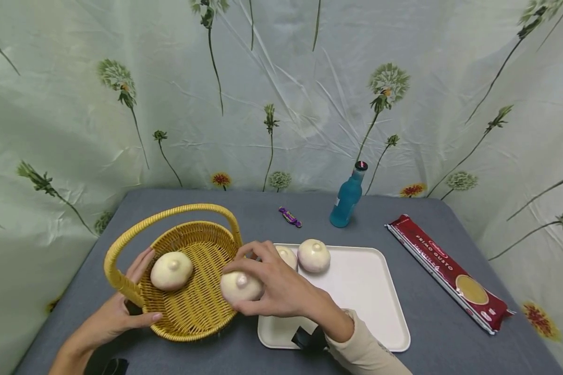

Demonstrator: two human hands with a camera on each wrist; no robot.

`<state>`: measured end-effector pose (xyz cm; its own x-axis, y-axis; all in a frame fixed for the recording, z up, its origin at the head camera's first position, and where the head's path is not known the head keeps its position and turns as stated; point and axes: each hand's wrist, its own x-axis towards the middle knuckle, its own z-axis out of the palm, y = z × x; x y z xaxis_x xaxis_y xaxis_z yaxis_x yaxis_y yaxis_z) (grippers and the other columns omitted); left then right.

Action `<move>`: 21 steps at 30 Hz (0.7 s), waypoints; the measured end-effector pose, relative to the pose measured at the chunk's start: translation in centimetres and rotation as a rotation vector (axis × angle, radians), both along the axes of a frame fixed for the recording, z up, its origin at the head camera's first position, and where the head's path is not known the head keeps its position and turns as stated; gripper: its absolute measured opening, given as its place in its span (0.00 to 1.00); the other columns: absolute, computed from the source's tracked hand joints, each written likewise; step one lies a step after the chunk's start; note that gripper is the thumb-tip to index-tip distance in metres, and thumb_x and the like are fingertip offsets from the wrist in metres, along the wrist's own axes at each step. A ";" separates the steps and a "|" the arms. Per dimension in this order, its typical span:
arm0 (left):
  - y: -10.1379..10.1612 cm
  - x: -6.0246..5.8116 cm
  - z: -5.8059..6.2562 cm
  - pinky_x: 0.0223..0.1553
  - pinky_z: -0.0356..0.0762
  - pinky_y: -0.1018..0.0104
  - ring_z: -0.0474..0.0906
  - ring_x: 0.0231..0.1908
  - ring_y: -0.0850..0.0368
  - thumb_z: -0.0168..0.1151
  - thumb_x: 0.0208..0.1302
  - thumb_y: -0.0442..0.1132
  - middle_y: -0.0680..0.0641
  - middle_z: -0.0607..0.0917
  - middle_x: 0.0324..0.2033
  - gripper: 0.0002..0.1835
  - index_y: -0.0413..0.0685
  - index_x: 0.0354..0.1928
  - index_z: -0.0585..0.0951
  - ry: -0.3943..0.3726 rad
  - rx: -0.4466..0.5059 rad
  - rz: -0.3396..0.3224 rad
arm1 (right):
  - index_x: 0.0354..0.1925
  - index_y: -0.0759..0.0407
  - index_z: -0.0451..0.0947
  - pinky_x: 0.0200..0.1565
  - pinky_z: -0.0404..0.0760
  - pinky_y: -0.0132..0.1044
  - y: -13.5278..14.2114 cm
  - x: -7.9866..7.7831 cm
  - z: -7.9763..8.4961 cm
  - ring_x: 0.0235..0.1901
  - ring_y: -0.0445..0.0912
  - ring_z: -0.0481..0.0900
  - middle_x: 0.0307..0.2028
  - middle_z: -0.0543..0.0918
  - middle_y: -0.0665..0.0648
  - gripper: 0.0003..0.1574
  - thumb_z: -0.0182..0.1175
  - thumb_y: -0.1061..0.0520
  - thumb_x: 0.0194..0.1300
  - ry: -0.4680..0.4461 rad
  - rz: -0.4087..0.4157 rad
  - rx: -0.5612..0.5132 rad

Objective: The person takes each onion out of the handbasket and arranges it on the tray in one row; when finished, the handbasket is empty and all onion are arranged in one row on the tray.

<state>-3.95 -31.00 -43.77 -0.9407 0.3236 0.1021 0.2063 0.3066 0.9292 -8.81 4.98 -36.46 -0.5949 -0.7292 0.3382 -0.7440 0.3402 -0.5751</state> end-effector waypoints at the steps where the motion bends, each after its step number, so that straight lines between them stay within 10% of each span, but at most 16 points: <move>1: 0.0 0.0 0.0 0.53 0.22 0.15 0.26 0.73 0.76 0.68 0.54 0.23 0.55 0.31 0.80 0.62 0.59 0.81 0.40 0.000 -0.001 0.001 | 0.58 0.40 0.80 0.48 0.72 0.34 0.2 0.0 0.0 0.50 0.42 0.62 0.57 0.71 0.46 0.30 0.72 0.45 0.56 -0.005 -0.005 -0.002; 21: 0.2 0.0 0.1 0.55 0.19 0.18 0.24 0.74 0.70 0.68 0.54 0.22 0.54 0.31 0.80 0.62 0.57 0.81 0.39 0.008 0.019 -0.010 | 0.56 0.45 0.78 0.54 0.73 0.46 5.4 -1.6 -0.4 0.58 0.44 0.68 0.59 0.77 0.47 0.30 0.73 0.47 0.55 -0.010 -0.155 0.018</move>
<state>-3.94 -30.82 -43.64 -0.9366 0.3308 0.1159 0.2168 0.2870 0.9331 -10.37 10.36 -36.87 -0.7041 -0.6341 0.3198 -0.6761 0.4607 -0.5750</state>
